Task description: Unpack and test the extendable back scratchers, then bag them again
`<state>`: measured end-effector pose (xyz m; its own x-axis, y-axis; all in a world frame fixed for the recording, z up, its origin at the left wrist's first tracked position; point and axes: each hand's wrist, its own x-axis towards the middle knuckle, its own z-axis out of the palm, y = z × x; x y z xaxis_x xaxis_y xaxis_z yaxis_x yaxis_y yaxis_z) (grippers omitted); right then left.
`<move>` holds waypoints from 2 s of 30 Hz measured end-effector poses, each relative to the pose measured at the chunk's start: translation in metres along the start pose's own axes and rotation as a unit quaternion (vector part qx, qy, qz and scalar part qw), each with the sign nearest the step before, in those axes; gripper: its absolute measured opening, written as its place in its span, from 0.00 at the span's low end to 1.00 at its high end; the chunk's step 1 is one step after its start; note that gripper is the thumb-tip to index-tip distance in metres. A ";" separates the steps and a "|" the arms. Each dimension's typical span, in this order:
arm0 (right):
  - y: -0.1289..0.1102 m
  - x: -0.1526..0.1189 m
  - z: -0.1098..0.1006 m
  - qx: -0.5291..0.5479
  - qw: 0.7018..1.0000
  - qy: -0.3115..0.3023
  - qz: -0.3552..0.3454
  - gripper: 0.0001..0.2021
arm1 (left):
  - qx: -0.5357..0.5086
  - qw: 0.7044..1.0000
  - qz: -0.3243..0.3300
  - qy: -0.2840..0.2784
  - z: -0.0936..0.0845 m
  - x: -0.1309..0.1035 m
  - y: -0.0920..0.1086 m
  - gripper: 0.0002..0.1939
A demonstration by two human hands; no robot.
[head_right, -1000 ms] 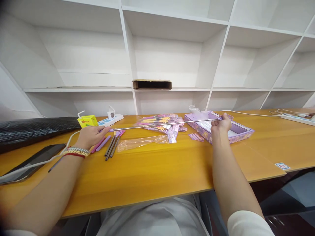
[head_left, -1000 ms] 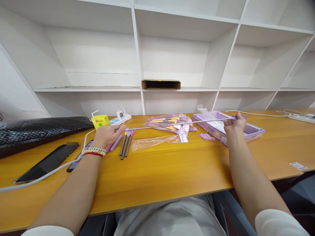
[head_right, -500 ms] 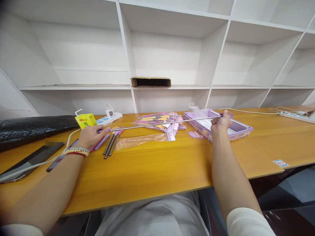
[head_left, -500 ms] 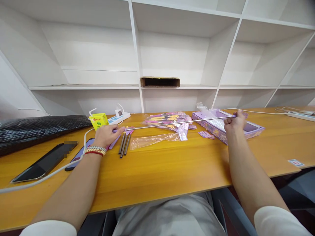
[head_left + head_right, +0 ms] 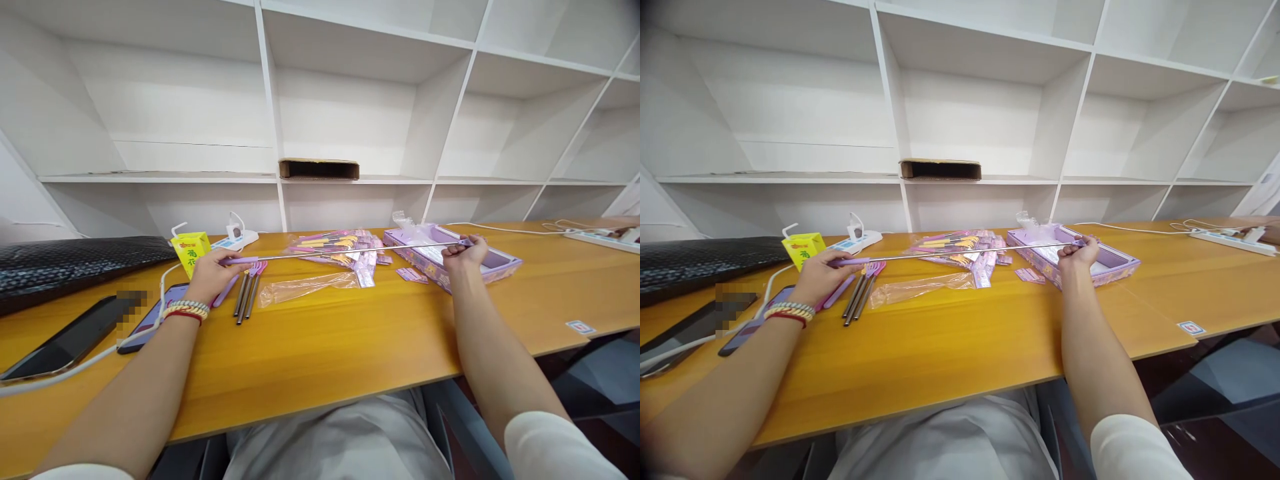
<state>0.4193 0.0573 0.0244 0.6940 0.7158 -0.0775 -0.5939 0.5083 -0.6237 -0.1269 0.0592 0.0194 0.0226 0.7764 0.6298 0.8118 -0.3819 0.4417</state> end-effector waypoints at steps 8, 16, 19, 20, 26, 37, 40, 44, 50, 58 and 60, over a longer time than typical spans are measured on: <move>0.002 0.002 -0.001 0.020 1.000 0.011 0.002 0.09 | -0.043 0.998 -0.042 -0.016 0.001 0.003 -0.003 0.19; 0.003 0.004 0.001 0.056 0.998 0.019 0.010 0.07 | -0.117 0.985 -0.125 -0.031 -0.006 -0.001 0.003 0.21; 0.004 0.004 0.000 0.068 0.998 -0.014 0.008 0.06 | -0.126 0.984 -0.119 -0.038 -0.007 -0.001 0.001 0.21; 0.004 0.005 -0.002 0.075 0.997 -0.028 0.005 0.08 | -0.130 0.983 -0.119 -0.046 -0.007 -0.001 0.001 0.22; 0.006 0.011 -0.008 0.061 0.994 -0.081 -0.041 0.16 | -0.141 0.976 -0.145 -0.076 -0.009 -0.001 0.005 0.25; 0.003 -0.001 0.001 0.083 0.990 -0.108 -0.042 0.19 | -0.267 0.945 -0.190 -0.004 -0.004 0.004 -0.015 0.26; 0.003 -0.001 0.000 0.106 0.987 -0.116 -0.030 0.20 | -0.292 0.935 -0.200 -0.008 -0.004 0.004 -0.018 0.28; 0.001 -0.001 -0.002 0.152 0.983 -0.102 0.001 0.18 | -0.365 0.901 -0.234 -0.018 -0.004 0.005 -0.019 0.30; 0.000 0.003 -0.002 0.141 0.989 -0.037 0.002 0.14 | -0.438 0.864 -0.247 -0.014 -0.006 0.007 -0.019 0.21; 0.003 0.003 -0.005 0.140 0.984 -0.106 -0.033 0.15 | -0.397 0.868 -0.278 0.109 -0.002 0.008 -0.015 0.21; 0.003 0.002 -0.004 0.139 0.982 -0.122 -0.030 0.11 | -0.372 0.868 -0.297 0.144 -0.001 0.009 -0.015 0.21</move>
<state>0.4205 0.0583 0.0188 0.6341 0.7560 0.1624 -0.6658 0.6406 -0.3826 -0.1394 0.0715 0.0196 -0.5038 0.8308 0.2364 0.0275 -0.2582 0.9657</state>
